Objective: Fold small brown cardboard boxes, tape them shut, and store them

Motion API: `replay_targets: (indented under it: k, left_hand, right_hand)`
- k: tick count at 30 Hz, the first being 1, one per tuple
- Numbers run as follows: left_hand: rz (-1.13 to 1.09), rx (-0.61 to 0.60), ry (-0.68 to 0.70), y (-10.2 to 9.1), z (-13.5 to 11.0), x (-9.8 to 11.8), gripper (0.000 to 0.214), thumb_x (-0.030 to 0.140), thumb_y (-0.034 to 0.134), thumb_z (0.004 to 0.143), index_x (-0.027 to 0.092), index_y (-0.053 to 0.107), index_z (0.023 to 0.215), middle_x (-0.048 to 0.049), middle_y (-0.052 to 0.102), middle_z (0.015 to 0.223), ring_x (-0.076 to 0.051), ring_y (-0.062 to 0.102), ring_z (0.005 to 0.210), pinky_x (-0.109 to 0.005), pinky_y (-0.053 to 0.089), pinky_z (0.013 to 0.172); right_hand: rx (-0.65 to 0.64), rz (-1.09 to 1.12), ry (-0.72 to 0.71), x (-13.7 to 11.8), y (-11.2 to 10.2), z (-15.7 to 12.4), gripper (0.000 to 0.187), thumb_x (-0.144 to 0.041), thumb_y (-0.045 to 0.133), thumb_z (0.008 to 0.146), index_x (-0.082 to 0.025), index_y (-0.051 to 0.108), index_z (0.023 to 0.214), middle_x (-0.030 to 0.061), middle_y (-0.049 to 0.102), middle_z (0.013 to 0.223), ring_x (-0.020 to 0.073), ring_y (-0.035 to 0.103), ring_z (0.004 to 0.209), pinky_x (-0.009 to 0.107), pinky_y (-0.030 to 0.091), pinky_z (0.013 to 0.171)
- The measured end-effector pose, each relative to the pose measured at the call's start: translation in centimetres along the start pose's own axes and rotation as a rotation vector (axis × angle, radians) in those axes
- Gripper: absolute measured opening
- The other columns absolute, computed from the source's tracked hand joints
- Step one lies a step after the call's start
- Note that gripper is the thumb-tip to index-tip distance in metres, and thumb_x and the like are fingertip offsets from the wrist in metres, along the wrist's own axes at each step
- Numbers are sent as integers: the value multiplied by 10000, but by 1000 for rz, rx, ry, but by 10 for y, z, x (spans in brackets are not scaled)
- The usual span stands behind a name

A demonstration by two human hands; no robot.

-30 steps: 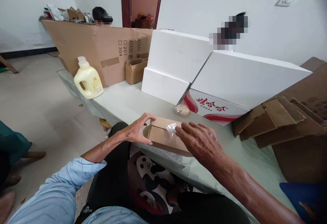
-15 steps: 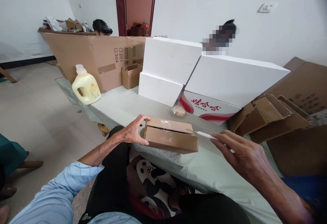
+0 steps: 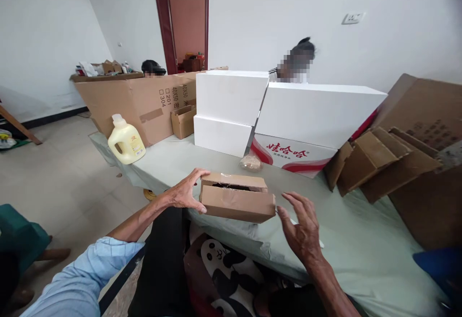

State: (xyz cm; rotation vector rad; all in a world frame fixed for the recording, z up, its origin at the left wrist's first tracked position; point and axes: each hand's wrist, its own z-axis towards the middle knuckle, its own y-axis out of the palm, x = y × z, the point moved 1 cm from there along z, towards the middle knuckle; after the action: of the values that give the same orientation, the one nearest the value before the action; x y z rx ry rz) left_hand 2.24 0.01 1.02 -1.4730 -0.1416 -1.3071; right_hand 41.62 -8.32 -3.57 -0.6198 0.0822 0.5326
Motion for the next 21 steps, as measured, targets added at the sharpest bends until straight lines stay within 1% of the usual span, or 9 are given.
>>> replay_targets:
  k: [2, 4, 7, 9, 11, 13, 16, 18, 21]
  left_hand:
    - [29, -18, 7, -3, 0, 6, 1153, 563, 999, 635, 287, 434, 1602, -173, 472, 1598, -403, 512, 1461, -550, 516, 1122]
    - [57, -25, 11, -6, 0, 12, 1076, 589, 958, 698, 278, 453, 1595, -168, 502, 1579, -387, 542, 1430, -533, 514, 1122]
    - [84, -13, 13, -10, 5, 19, 808, 605, 819, 863, 261, 536, 1537, -142, 595, 1489, -339, 611, 1341, -489, 521, 1104]
    - [91, 32, 9, -12, 13, 23, 583, 593, 696, 967, 239, 647, 1427, -128, 652, 1417, -307, 647, 1279, -453, 534, 1083]
    - [100, 73, 0, -12, 25, 26, 449, 564, 606, 1029, 219, 747, 1279, -120, 698, 1352, -282, 674, 1228, -421, 544, 1067]
    - [104, 75, -14, -9, 38, 30, 410, 540, 591, 1036, 208, 805, 1148, -112, 740, 1262, -261, 705, 1149, -385, 565, 1014]
    - [97, 61, -49, -2, 52, 36, 363, 506, 648, 992, 201, 843, 1013, -92, 778, 1131, -227, 728, 998, -321, 584, 871]
    - [86, 79, -65, 2, 56, 41, 331, 480, 677, 959, 201, 855, 950, -81, 793, 1082, -211, 726, 927, -292, 575, 795]
    - [61, 117, -70, 5, 57, 47, 299, 454, 705, 914, 202, 864, 893, -71, 806, 1022, -199, 723, 869, -276, 557, 750]
  right_hand:
    - [-90, 32, -148, -34, 2, 23, 359, -330, 607, 1070, -221, 618, 1411, 168, 701, 1318, 338, 638, 1222, 533, 510, 1042]
    - [-161, 16, -238, -56, 7, 37, 383, -366, 631, 1070, -194, 617, 1411, 167, 711, 1302, 336, 623, 1215, 496, 504, 1011]
    - [-209, -24, -245, -67, 14, 42, 371, -439, 635, 1074, -171, 647, 1331, 158, 729, 1224, 321, 617, 1147, 456, 493, 949]
    - [-216, -35, -227, -68, 18, 40, 322, -441, 625, 1076, -182, 659, 1264, 146, 734, 1188, 311, 617, 1101, 445, 480, 927]
    - [-207, -38, -223, -71, 20, 37, 271, -422, 619, 1076, -194, 656, 1217, 139, 734, 1177, 307, 619, 1079, 444, 469, 931]
    - [-187, -36, -222, -75, 20, 34, 236, -401, 615, 1074, -198, 645, 1191, 135, 732, 1163, 303, 622, 1056, 444, 465, 934]
    - [-179, -44, -189, -80, 20, 30, 241, -383, 612, 1067, -201, 626, 1225, 134, 733, 1158, 309, 629, 1039, 454, 466, 942]
    - [-164, -51, -173, -82, 20, 28, 324, -400, 614, 1063, -195, 595, 1313, 143, 735, 1173, 321, 635, 1042, 465, 473, 948]
    - [-119, -71, -184, -83, 22, 27, 507, -431, 598, 1077, -143, 500, 1483, 167, 734, 1194, 329, 637, 1038, 470, 483, 944]
